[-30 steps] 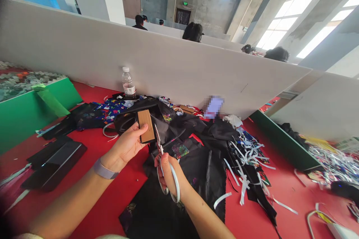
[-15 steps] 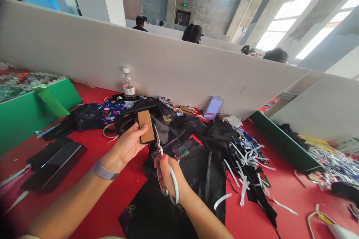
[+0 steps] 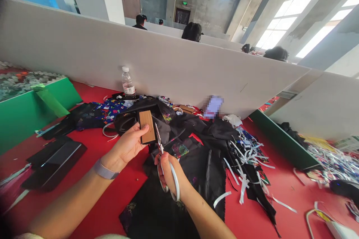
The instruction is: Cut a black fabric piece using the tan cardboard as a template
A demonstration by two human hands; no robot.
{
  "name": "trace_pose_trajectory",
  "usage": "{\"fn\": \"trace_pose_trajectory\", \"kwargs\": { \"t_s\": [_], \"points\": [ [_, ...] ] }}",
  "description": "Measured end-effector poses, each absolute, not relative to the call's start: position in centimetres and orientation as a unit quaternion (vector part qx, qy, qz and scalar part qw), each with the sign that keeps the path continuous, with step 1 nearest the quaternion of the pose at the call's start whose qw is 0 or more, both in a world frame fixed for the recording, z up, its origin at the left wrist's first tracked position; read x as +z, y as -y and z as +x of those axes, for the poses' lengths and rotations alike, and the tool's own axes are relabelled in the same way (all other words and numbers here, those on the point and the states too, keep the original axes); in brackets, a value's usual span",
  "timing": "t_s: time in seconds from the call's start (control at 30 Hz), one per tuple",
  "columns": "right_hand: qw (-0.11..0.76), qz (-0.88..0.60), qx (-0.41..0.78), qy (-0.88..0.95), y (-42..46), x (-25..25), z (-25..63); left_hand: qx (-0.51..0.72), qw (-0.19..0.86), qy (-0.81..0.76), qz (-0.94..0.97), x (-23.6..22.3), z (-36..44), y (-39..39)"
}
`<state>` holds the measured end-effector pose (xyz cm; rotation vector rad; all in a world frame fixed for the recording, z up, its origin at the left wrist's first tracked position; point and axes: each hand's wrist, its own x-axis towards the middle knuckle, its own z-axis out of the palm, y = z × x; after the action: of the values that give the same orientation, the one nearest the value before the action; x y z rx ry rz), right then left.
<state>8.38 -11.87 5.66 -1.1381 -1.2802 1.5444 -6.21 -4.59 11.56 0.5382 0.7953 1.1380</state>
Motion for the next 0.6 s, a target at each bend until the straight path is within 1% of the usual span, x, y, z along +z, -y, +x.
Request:
{"fn": "trace_pose_trajectory", "kwargs": {
  "t_s": [0.37, 0.6],
  "points": [
    [0.392, -0.487, 0.605, 0.494, 12.11, 5.90, 8.13, 0.515, 0.740, -0.360, 0.241, 11.48, -6.19, 4.64],
    [0.408, -0.454, 0.616, 0.498, 11.94, 5.58, 8.47, 0.509, 0.745, -0.346, 0.258, 10.93, -6.15, 4.68]
  ]
}}
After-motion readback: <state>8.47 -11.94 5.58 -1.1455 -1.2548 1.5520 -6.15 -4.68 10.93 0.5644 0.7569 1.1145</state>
